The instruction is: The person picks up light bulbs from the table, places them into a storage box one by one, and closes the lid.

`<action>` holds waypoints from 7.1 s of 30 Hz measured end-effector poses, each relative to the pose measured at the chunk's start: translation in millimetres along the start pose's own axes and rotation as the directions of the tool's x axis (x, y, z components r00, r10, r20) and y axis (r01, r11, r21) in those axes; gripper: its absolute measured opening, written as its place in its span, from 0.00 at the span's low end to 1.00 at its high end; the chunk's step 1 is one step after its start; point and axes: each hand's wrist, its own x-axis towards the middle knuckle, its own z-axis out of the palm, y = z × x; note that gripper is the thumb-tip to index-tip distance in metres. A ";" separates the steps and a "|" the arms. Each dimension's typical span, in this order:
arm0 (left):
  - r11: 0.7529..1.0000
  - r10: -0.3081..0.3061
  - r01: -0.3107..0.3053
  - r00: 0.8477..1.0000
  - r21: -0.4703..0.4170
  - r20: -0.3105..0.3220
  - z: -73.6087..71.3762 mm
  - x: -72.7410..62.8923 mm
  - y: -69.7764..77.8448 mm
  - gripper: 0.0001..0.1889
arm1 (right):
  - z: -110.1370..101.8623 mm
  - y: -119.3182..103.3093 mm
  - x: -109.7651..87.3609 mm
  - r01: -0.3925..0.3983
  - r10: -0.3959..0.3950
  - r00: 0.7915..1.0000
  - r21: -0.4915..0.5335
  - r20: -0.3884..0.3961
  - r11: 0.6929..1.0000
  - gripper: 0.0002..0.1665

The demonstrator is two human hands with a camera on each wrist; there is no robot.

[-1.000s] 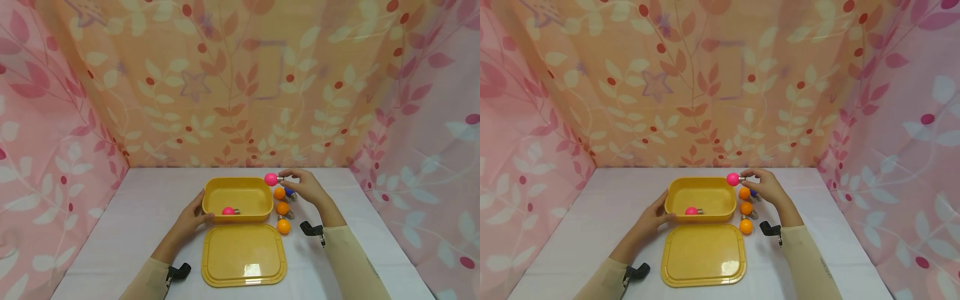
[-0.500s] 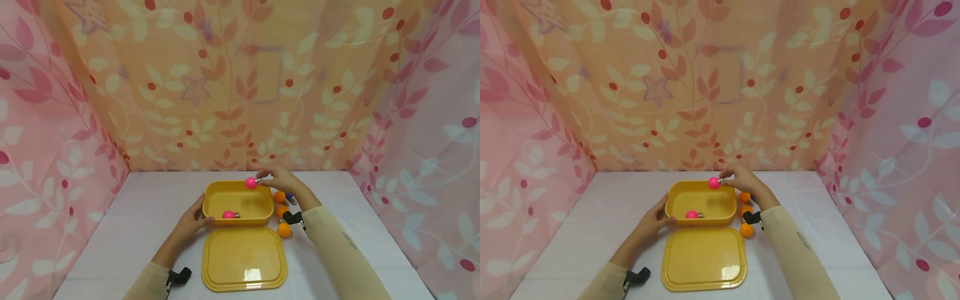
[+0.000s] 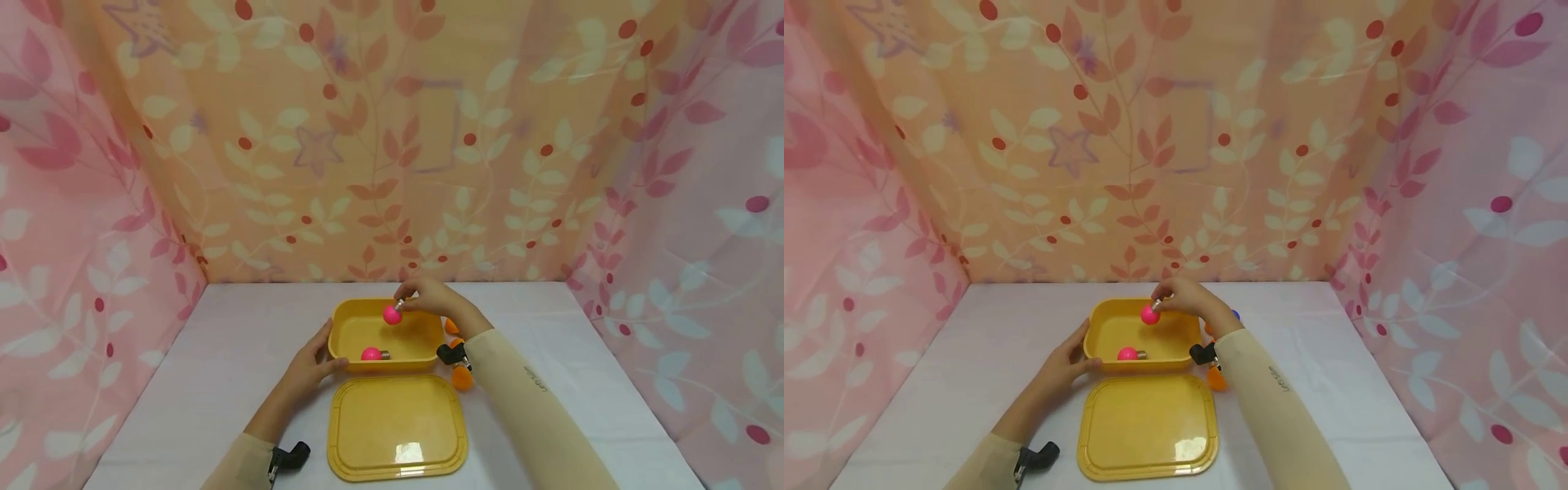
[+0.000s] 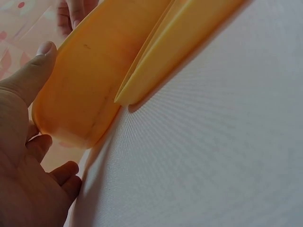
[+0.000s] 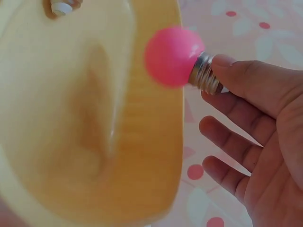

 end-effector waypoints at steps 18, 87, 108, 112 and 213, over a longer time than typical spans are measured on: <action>0.999 0.024 -0.024 1.000 0.027 0.006 -0.9 -0.3 -0.2 0.54 | -12.9 7.1 -26.8 -0.055 0.064 0.987 0.066 -0.145 0.996 0.15; 0.997 0.060 -0.060 0.998 0.039 0.009 -0.8 2.0 6.3 0.56 | 46.6 137.7 -141.6 -0.329 0.482 0.729 0.368 -0.486 0.869 0.34; 0.999 0.036 -0.036 0.999 0.023 0.010 -0.1 2.4 5.4 0.54 | 50.5 140.9 -132.9 -0.377 0.478 0.688 0.295 -0.546 0.878 0.27; 1.000 0.028 -0.028 0.999 0.013 0.016 -0.4 1.2 8.6 0.54 | 50.1 138.6 -134.4 -0.396 0.504 0.680 0.311 -0.532 0.864 0.24; 1.000 0.008 -0.008 1.000 -0.021 0.016 0.5 0.5 10.6 0.51 | 14.9 -12.1 0.5 -0.067 0.063 0.996 0.064 0.060 0.996 0.12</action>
